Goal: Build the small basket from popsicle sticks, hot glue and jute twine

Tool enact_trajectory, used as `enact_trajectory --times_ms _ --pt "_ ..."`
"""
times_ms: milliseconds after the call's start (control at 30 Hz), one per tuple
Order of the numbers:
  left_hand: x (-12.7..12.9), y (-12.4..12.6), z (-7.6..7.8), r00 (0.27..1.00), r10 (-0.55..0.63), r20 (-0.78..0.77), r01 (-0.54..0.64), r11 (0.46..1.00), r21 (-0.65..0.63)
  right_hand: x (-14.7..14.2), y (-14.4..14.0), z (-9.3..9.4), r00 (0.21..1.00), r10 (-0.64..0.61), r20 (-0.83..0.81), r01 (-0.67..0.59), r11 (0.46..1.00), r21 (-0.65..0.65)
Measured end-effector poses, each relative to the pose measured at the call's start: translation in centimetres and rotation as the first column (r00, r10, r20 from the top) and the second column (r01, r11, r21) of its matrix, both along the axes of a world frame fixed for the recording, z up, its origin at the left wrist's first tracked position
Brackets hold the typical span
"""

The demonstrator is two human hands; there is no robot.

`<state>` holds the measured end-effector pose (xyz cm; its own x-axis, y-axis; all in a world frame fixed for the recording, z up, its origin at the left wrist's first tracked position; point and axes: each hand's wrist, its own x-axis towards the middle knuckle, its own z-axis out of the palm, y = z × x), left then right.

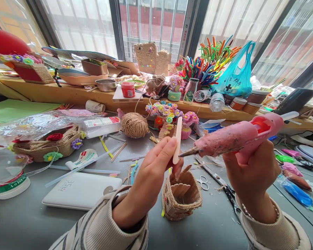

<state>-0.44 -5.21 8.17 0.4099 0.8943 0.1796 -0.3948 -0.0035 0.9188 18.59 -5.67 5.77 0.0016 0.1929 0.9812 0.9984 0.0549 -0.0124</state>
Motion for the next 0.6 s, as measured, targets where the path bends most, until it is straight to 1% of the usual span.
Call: enact_trajectory --times_ms 233,367,600 --pt "0.01 -0.05 0.17 1.000 0.011 -0.022 -0.011 1.000 0.007 0.05 0.10 0.02 1.000 0.011 -0.008 -0.011 1.000 -0.004" --pt "-0.04 -0.04 0.24 0.999 0.013 -0.041 -0.013 1.000 0.021 0.04 0.16 -0.01 0.999 0.004 -0.046 -0.004 1.000 -0.007" --pt "-0.25 -0.15 0.19 0.999 0.004 -0.040 -0.002 0.999 0.033 -0.01 0.16 0.17 0.999 0.017 -0.046 -0.017 1.000 -0.008"
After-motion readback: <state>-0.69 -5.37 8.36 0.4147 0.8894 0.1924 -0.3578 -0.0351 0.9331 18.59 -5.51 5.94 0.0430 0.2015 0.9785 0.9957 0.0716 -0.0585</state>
